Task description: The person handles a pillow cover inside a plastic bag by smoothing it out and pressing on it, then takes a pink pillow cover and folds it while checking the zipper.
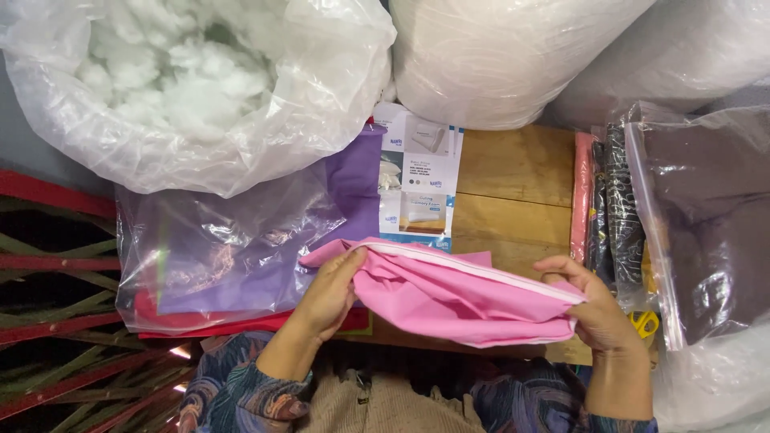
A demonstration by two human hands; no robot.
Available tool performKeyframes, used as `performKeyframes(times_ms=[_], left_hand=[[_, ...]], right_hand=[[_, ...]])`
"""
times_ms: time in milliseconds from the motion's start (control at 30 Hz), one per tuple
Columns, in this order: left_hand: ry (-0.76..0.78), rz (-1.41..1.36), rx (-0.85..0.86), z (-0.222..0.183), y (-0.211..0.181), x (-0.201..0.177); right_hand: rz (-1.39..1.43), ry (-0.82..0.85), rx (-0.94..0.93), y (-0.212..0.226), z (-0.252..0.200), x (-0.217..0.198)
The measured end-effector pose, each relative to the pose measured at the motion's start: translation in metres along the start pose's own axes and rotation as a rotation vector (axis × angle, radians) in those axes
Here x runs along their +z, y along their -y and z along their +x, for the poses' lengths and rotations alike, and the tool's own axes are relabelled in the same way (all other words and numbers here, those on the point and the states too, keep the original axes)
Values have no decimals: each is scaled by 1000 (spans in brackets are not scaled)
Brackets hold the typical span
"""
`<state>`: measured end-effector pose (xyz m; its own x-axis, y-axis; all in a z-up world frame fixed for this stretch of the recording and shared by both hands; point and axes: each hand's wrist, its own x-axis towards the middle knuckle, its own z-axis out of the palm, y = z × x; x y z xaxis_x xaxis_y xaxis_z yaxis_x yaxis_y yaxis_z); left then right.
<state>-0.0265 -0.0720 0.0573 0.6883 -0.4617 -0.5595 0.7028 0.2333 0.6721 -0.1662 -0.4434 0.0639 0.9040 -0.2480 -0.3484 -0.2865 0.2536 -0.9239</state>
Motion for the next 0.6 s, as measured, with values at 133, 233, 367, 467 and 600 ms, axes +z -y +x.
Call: performKeyframes(times_ms=[133, 233, 367, 467, 600], left_hand=[[51, -276, 78, 12, 10, -14], [80, -354, 51, 3, -1, -7], [56, -380, 56, -4, -19, -5], [78, -248, 123, 9, -10, -22], [80, 654, 151, -24, -37, 14]], right_hand=[[-545, 81, 141, 3, -3, 32], [-949, 97, 220, -12, 13, 34], [-952, -101, 301, -46, 41, 24], [-181, -327, 274, -53, 51, 13], [307, -224, 192, -65, 52, -36]])
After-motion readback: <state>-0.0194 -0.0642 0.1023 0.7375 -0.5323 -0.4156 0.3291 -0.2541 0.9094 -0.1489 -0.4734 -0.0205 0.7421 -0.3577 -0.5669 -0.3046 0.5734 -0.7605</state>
